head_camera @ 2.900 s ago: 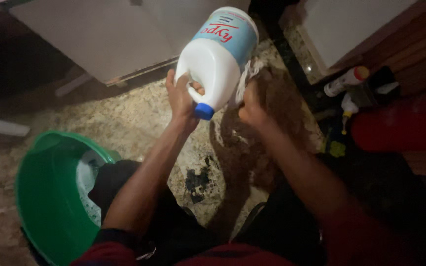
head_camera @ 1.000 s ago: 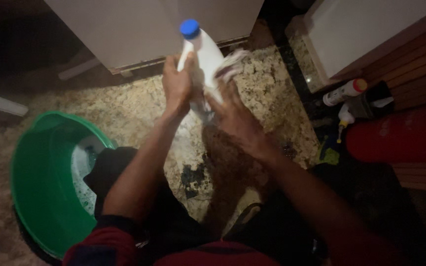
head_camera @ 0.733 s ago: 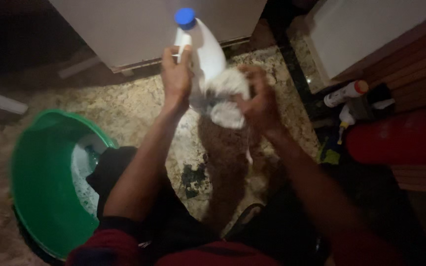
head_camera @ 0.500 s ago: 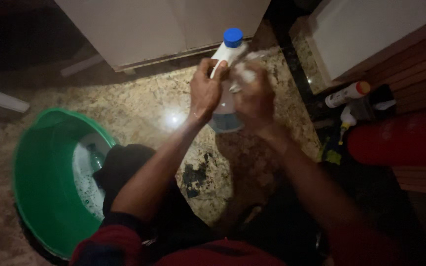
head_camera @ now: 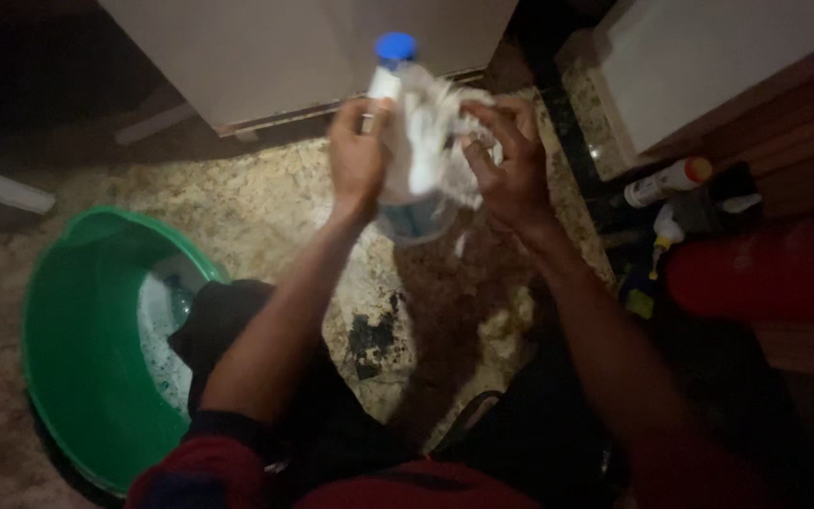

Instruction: The person wipes a bathroom sink and mirror with a cloth, then kneels to wring the cloth in a green bucket of soapy water. They proceed to wipe a white bottle and a white container with a red lid using the damp cloth.

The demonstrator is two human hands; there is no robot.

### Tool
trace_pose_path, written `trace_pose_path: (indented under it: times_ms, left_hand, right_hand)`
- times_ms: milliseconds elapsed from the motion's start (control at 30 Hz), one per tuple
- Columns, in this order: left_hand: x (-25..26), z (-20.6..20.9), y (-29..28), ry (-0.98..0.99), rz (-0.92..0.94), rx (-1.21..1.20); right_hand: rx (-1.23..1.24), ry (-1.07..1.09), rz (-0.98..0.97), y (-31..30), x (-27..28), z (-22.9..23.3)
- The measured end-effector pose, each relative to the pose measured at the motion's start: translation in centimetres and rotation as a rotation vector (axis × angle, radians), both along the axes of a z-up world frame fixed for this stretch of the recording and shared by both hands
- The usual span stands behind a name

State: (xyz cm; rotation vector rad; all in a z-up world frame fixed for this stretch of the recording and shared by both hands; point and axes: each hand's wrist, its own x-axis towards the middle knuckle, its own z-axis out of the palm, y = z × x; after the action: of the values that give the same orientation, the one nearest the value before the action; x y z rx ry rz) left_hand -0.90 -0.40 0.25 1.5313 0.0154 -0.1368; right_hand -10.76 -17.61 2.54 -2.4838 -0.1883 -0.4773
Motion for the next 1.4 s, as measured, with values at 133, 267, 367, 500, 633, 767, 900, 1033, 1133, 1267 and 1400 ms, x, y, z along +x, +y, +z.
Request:
trace_pose_path:
  times_ms: [133,267,367,500,633,767,900,1033,1133,1267,1400]
  left_hand:
    - [-1.2,-1.0,-0.9,-0.063,-0.031,0.04]
    - [0.7,-1.0,-0.1,-0.031,0.078,-0.001]
    - [1.9,-0.7,0.9,0.0,0.133,-0.038]
    - [1.5,-1.0,0.6,0.01,0.017,-0.165]
    - [-0.5,-0.5,-0.2,0.034,-0.251,-0.106]
    - [0.3,0.8,1.1,0.052,-0.189,-0.173]
    - [1.9,1.8,2.7,0.131,0.075,-0.253]
    - [2.0,2.0,3.3,0.348,0.227,-0.452]
    - [2.4,1.8,3.4,0.425,0.341,-0.529]
    - [4.0,0.8,3.9,0.448,0.346,-0.739]
    - [5.1,-0.3,4.9,0.403,0.367,-0.812]
  right_hand:
    - [-0.102,-0.05,-0.026,2.4,-0.1,-1.9]
    - [-0.039,0.494,0.137,3.3,-1.1,-2.3]
    - [0.227,0.414,0.253,-0.4,-1.2,-0.9]
    - [0.244,0.07,0.066,-1.4,-0.5,0.7]
    - [0.296,-0.085,-0.151,-2.0,1.7,-0.3]
    - [0.514,0.466,-0.448,-5.0,3.3,-3.3]
    - [-0.062,-0.043,-0.292,-2.1,1.3,-5.5]
    - [-0.205,-0.284,-0.165,1.9,-0.7,-4.6]
    - [-0.279,-0.44,-0.026,3.0,-0.7,-3.8]
    - [-0.375,-0.489,0.028,3.0,-1.7,-3.0]
    - [-0.161,-0.367,0.239,2.7,-2.1,-2.6]
